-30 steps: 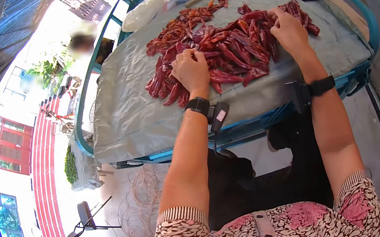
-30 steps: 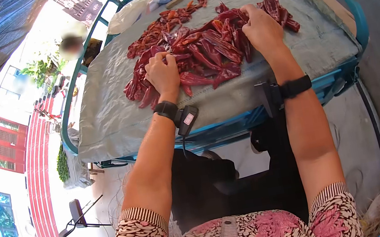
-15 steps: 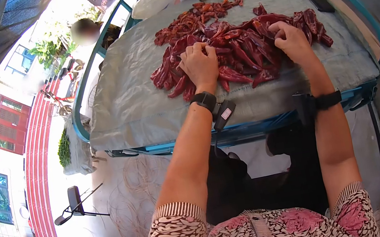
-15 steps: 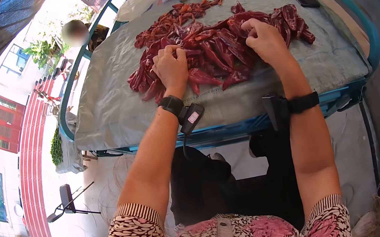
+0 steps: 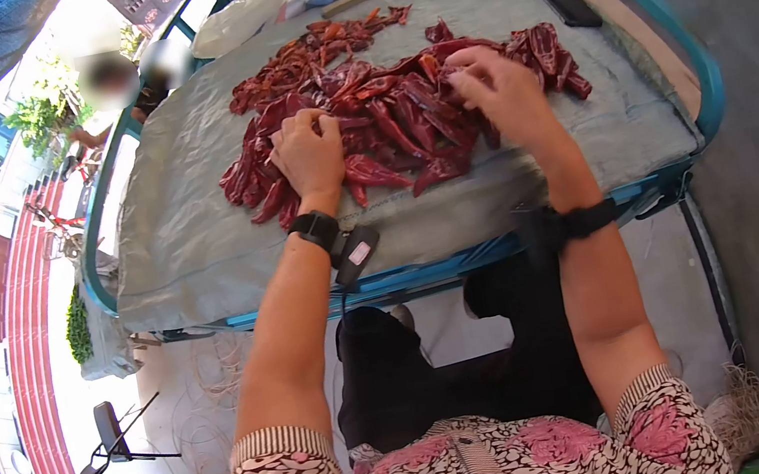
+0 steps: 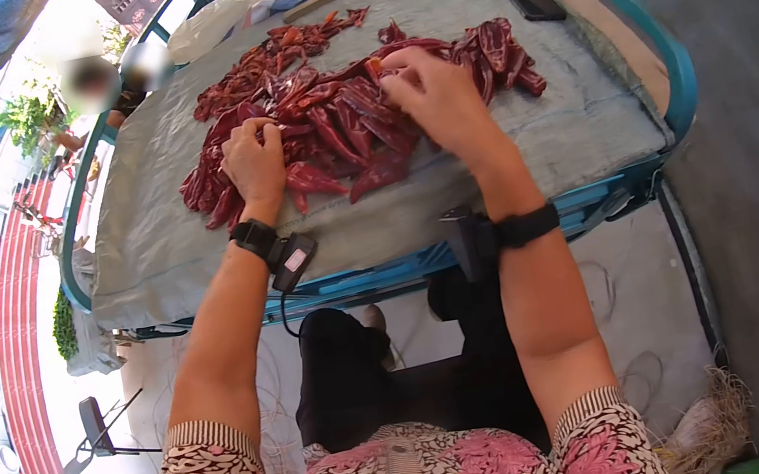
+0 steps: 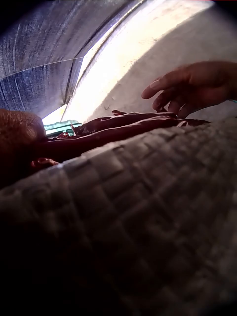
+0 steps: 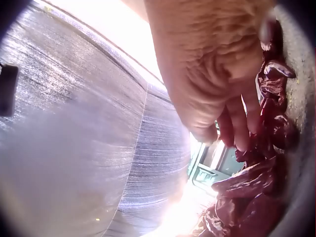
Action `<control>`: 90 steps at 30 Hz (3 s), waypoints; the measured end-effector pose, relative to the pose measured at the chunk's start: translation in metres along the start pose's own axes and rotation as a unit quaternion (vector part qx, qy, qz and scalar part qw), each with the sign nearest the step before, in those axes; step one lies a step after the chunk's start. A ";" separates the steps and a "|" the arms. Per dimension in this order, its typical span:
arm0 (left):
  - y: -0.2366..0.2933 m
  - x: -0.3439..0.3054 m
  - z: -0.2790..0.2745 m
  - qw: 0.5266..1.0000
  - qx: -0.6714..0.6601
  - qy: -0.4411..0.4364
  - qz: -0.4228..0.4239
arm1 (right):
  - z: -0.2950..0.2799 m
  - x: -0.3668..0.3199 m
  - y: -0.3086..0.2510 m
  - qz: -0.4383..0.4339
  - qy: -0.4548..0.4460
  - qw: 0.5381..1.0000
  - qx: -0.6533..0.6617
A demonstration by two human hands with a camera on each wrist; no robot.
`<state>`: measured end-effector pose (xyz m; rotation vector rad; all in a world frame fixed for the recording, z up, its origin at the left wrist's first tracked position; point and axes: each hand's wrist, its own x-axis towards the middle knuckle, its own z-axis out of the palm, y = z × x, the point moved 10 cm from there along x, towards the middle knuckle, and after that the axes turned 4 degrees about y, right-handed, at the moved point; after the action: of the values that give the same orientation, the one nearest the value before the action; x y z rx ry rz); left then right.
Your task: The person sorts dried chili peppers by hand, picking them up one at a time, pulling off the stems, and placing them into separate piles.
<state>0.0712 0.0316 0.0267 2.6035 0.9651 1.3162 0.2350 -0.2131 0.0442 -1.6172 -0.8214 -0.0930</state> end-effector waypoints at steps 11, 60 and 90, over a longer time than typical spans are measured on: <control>0.002 -0.003 -0.003 1.000 -0.002 0.005 -0.012 | -0.035 0.011 0.013 -0.046 0.091 0.992 -0.079; 0.002 -0.001 0.003 0.997 -0.069 -0.001 -0.031 | 0.061 0.130 0.121 -0.029 -0.251 0.896 -0.365; -0.001 -0.002 0.009 0.997 -0.061 -0.020 -0.039 | 0.010 0.124 0.047 0.172 -0.062 0.981 -0.069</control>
<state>0.0764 0.0333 0.0193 2.4659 0.9397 1.2580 0.3489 -0.1481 0.0638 -1.8895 -0.6288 0.2016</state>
